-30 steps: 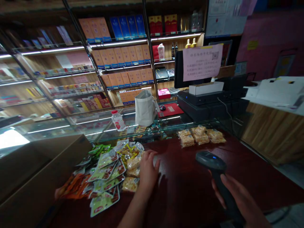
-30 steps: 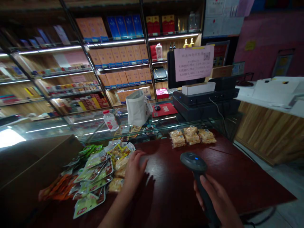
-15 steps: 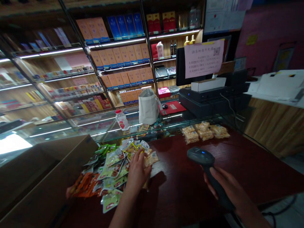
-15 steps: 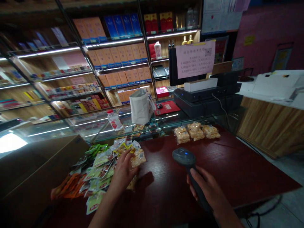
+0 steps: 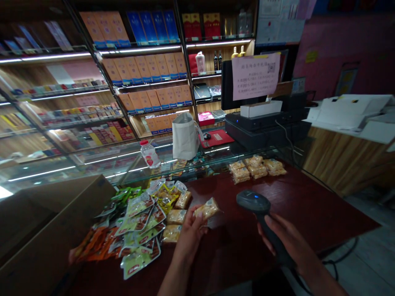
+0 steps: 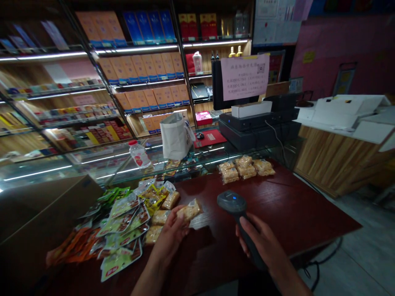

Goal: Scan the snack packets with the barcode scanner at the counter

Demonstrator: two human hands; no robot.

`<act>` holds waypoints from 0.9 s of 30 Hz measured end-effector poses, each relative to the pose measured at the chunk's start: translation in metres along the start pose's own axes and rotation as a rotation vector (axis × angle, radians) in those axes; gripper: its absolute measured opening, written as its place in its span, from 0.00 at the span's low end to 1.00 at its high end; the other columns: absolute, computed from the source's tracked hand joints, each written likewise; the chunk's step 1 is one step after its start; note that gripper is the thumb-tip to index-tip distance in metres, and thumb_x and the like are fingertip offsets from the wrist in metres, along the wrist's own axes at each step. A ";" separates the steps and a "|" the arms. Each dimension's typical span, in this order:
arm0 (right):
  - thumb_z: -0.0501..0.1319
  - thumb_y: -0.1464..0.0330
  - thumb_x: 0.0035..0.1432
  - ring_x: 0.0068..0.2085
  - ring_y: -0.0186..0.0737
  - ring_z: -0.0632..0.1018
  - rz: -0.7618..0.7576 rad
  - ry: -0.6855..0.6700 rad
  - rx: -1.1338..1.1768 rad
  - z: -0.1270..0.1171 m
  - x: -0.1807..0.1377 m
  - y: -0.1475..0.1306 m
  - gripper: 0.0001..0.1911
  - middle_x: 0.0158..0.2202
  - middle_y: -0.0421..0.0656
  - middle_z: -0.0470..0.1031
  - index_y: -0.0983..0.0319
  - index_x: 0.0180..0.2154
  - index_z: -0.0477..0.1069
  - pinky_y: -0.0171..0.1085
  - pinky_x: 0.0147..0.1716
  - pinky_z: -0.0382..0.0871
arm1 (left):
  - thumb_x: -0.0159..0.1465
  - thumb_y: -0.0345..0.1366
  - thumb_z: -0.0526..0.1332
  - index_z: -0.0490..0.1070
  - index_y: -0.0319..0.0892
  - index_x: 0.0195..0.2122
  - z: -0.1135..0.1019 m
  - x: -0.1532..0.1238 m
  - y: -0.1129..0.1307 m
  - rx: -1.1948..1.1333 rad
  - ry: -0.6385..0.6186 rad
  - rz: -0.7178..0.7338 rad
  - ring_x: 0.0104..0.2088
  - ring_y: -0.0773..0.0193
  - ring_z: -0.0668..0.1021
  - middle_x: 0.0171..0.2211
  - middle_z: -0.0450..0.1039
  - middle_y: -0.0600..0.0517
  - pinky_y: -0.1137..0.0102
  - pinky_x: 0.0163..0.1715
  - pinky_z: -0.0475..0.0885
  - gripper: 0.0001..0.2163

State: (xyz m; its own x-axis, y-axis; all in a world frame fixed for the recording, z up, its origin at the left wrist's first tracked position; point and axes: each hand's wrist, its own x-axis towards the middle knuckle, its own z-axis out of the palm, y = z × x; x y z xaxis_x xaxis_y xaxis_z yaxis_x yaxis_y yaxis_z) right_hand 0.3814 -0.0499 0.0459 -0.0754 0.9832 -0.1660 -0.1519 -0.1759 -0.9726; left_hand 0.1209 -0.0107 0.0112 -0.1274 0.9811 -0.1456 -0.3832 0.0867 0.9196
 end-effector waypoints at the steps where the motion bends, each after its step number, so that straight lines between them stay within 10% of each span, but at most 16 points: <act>1: 0.62 0.43 0.53 0.18 0.32 0.67 0.004 -0.007 -0.006 0.001 -0.001 -0.001 0.27 0.19 0.37 0.70 0.62 0.29 0.72 0.31 0.17 0.61 | 0.51 0.49 0.72 0.69 0.46 0.48 -0.001 0.001 0.000 0.007 0.020 0.024 0.28 0.71 0.73 0.34 0.73 0.53 0.77 0.23 0.66 0.27; 27: 0.60 0.50 0.60 0.18 0.29 0.66 -0.104 -0.279 -0.094 0.016 -0.007 0.004 0.21 0.24 0.38 0.70 0.63 0.32 0.71 0.31 0.18 0.60 | 0.49 0.40 0.71 0.71 0.42 0.44 -0.002 0.013 0.011 0.216 0.149 0.262 0.41 0.59 0.80 0.44 0.78 0.47 0.72 0.33 0.73 0.22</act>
State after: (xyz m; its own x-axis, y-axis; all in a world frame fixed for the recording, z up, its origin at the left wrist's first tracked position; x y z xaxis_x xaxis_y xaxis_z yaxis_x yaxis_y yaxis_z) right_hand 0.3655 -0.0582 0.0454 -0.3334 0.9424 -0.0268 -0.0824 -0.0575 -0.9949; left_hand 0.1130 0.0028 0.0181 -0.3335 0.9403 0.0683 -0.1199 -0.1141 0.9862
